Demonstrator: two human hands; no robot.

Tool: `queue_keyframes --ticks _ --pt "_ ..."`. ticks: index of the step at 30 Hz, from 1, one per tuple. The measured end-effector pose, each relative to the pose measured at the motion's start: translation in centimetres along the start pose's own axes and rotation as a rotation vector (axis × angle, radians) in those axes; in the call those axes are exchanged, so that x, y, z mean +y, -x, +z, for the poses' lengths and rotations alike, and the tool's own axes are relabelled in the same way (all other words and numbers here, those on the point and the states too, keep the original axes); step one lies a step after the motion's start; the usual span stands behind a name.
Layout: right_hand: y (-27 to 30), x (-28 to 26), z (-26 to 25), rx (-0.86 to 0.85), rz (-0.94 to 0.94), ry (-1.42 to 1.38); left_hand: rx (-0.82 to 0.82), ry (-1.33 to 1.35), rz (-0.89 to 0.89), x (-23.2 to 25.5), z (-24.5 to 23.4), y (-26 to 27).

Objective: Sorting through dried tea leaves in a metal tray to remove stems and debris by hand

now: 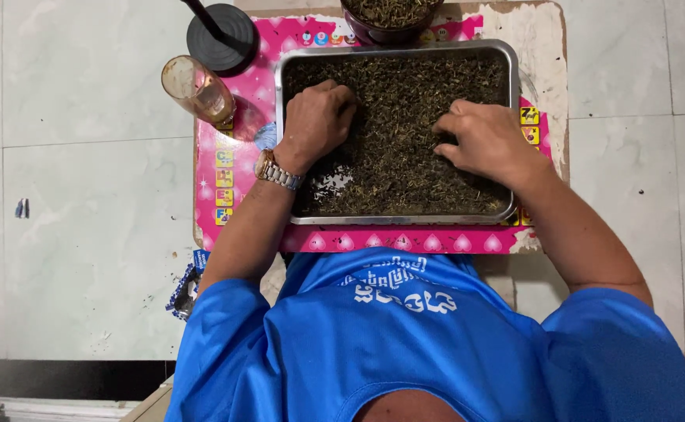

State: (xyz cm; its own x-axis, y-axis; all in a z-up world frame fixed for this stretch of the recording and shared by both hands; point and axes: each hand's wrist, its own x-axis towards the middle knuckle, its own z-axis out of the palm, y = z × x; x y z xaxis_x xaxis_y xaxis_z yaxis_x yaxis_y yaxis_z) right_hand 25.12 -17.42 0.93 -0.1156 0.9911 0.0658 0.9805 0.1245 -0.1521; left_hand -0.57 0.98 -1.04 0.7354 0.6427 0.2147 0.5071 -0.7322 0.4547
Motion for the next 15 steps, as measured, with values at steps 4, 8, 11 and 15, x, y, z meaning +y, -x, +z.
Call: queue_keyframes --ticks 4,8,11,15 --pt "0.1 -1.6 0.0 -0.07 -0.043 0.107 0.008 0.124 0.088 0.7 -0.2 0.2" --pt "-0.5 -1.2 1.0 -0.027 -0.066 0.07 -0.048 0.047 0.133 1.1 -1.0 0.2" --pt "-0.8 -2.1 -0.8 -0.039 -0.066 0.056 -0.11 0.026 0.121 1.1 -1.0 0.4" --pt "-1.4 -3.4 -4.0 0.049 -0.042 -0.05 -0.105 0.01 0.098 -0.5 0.8 0.1"
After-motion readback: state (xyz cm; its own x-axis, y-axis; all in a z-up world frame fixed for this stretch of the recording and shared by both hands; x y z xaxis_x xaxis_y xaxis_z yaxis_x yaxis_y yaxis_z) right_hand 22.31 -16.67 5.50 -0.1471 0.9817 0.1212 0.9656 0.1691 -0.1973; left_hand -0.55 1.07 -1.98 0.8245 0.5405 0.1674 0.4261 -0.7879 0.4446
